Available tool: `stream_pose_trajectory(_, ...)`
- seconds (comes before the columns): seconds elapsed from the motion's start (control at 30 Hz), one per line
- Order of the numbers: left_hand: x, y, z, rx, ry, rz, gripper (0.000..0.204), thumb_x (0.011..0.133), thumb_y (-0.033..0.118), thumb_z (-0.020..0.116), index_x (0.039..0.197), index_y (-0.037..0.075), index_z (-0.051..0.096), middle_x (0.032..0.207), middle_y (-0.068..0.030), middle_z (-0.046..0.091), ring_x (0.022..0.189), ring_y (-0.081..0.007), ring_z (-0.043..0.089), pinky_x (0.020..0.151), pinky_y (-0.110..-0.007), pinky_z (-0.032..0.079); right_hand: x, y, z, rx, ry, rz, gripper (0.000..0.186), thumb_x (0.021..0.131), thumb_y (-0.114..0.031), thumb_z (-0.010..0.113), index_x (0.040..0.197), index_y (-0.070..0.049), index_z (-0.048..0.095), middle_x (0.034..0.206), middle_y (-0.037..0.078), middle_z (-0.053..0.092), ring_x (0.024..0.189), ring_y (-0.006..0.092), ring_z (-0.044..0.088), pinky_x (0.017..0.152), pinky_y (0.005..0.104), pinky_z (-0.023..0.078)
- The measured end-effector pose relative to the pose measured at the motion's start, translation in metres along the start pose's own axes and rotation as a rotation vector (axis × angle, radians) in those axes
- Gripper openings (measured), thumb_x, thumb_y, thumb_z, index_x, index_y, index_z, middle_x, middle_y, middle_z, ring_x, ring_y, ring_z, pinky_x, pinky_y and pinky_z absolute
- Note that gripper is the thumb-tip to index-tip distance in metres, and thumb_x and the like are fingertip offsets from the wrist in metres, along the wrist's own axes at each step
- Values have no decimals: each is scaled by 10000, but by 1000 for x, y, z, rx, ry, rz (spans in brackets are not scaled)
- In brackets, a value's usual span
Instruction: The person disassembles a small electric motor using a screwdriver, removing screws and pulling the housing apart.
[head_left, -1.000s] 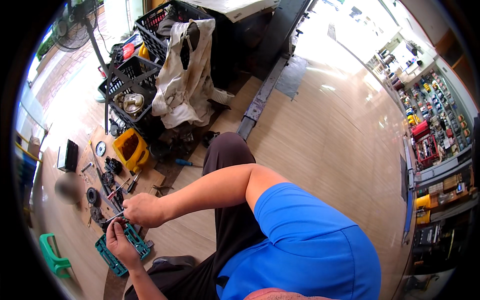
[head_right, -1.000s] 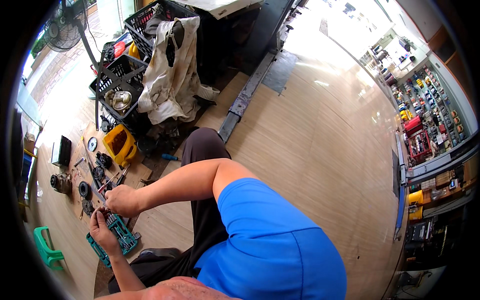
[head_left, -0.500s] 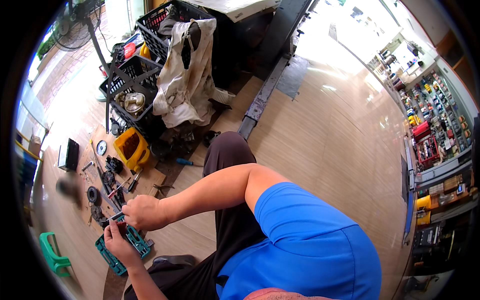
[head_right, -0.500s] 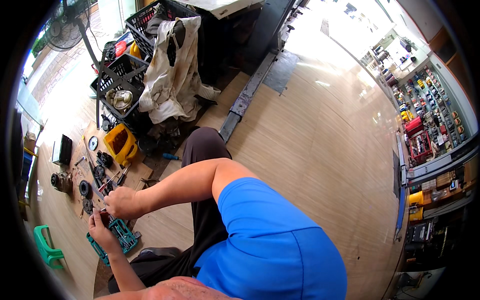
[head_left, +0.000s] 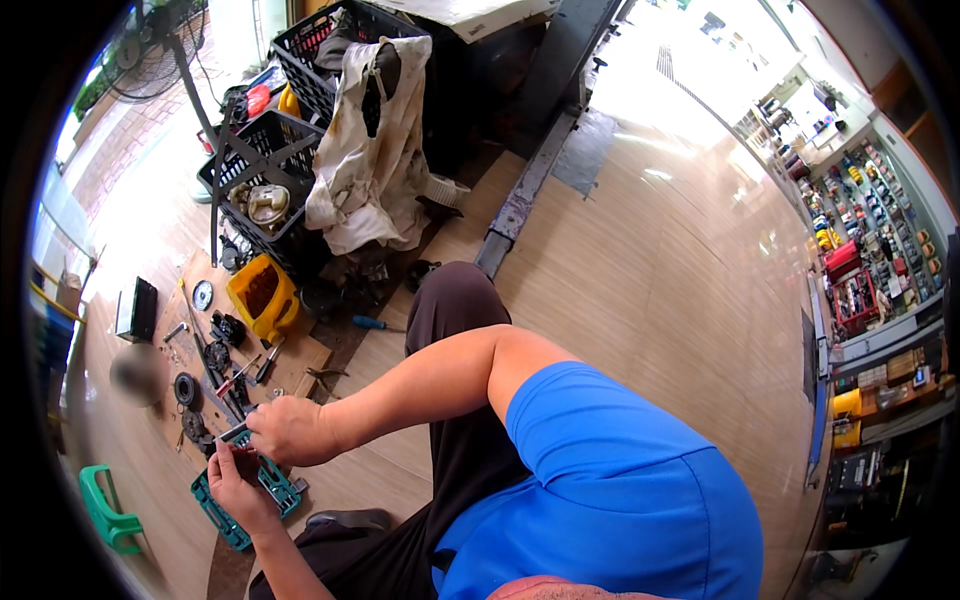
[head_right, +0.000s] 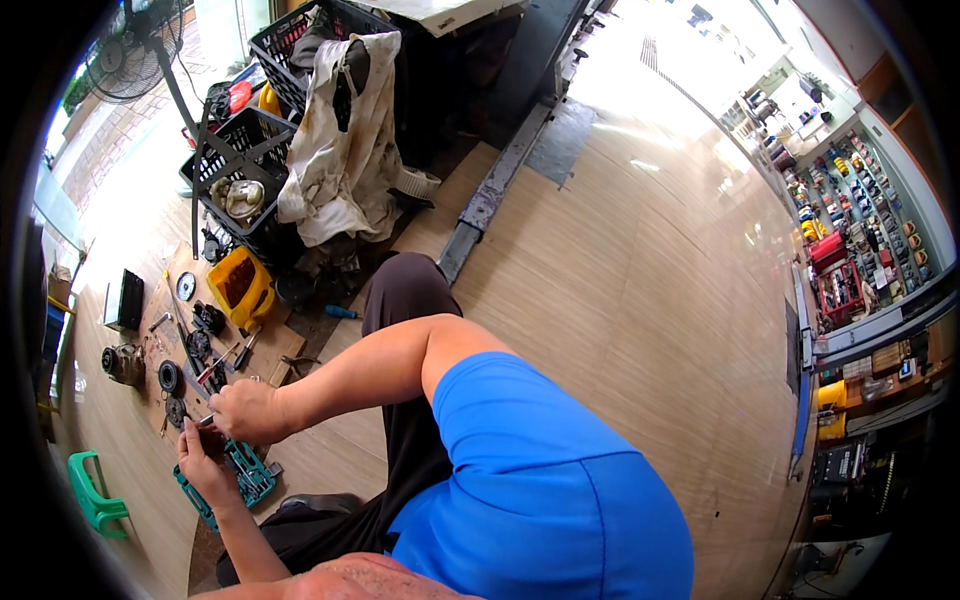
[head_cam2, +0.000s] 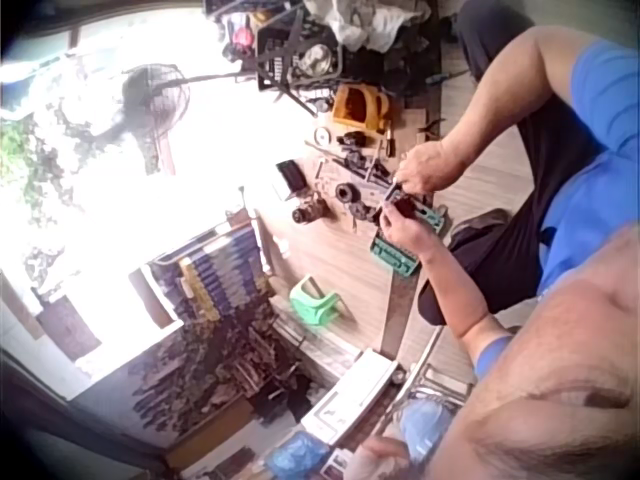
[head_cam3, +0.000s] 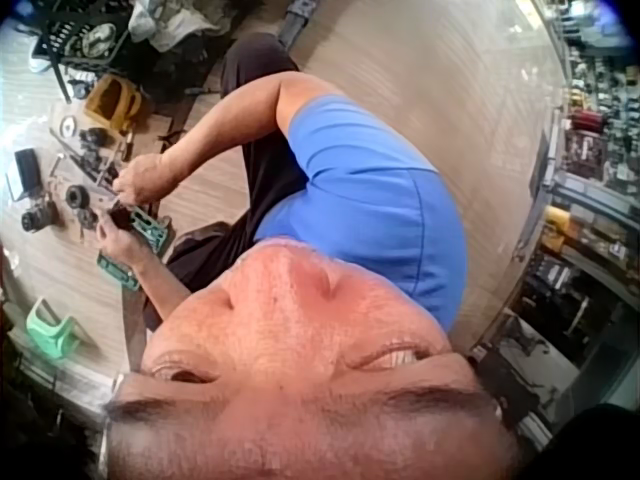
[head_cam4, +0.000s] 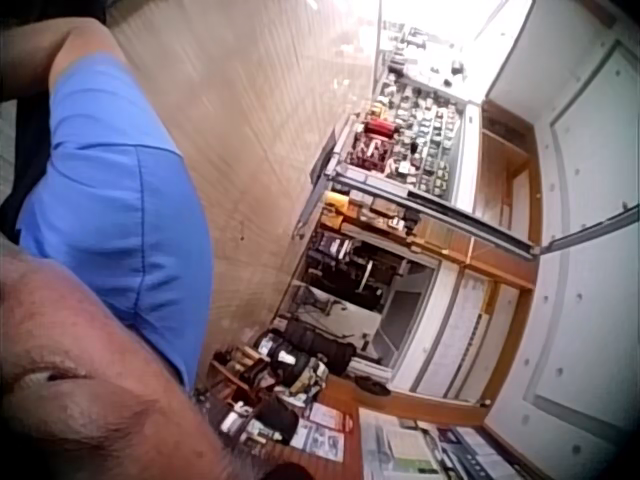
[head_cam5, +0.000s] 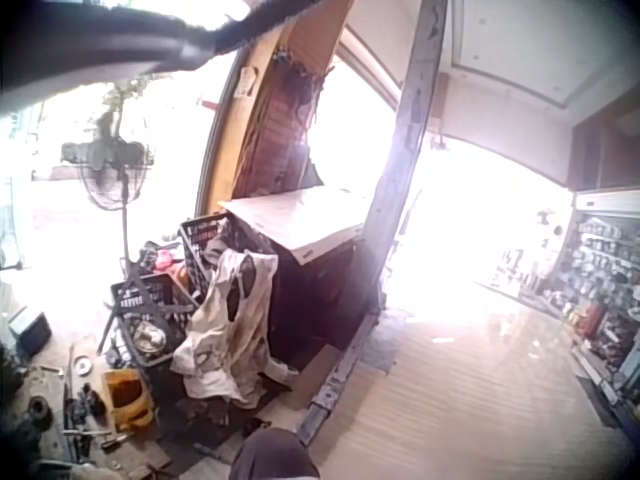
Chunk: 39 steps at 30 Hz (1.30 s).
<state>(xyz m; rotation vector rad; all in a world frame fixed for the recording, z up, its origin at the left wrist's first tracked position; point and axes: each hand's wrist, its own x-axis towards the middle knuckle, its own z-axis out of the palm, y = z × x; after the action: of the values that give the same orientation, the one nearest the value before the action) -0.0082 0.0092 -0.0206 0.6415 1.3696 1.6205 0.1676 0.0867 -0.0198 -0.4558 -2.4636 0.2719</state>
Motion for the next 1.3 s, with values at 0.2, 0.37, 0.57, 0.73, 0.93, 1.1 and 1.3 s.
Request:
stream_pose_trajectory(0.2,3,-1,-6,-72,-187,39,283,1075,209,522,1198,-26,618,1028,-97,701,880,-158,667,790,-291,534,6,7,-10,92,-79,121,123,810,-146,647,809,-24,660,883,155,629,824,325,672,680,428,564)
stream_pose_trajectory(0.37,-1,5,-4,55,-356,132,350,1084,206,492,1298,-61,567,1173,-138,673,999,-203,667,886,-330,531,9,10,-18,153,-149,188,99,798,-121,664,823,-26,678,920,168,649,843,335,684,703,434,573)
stream_pose_trajectory(0.57,-5,18,-1,202,-401,200,336,1088,212,483,1241,-61,606,1138,-122,685,989,-178,654,879,-308,520,11,14,-24,182,-169,192,103,795,-142,686,813,-41,685,903,157,653,822,334,684,697,434,569)
stream_pose_trajectory(0.73,-2,12,-1,255,-283,183,320,1092,218,475,1169,-46,639,1058,-103,705,934,-148,655,850,-291,520,11,15,-21,184,-134,205,126,803,-169,684,800,-43,676,883,149,650,820,332,686,688,435,567)
stream_pose_trajectory(0.93,3,-3,-4,72,-145,61,317,1091,251,474,1124,-18,637,1015,-111,713,908,-172,680,831,-309,546,6,12,-11,-71,-4,31,151,781,-198,656,751,-51,660,814,125,620,762,295,660,600,407,542)
stream_pose_trajectory(1.1,7,-6,-9,-114,-152,-83,310,1083,273,492,1111,0,635,991,-106,716,893,-181,685,806,-318,558,3,7,-1,-169,85,-131,176,763,-215,633,721,-45,650,790,124,602,708,267,621,552,377,505)
stream_pose_trajectory(1.3,6,-3,-7,-70,-172,0,319,1068,286,538,1149,-7,634,1007,-103,717,882,-174,680,793,-311,552,12,20,-6,78,-192,94,152,809,-174,663,777,-26,672,876,160,634,817,319,679,658,430,556)
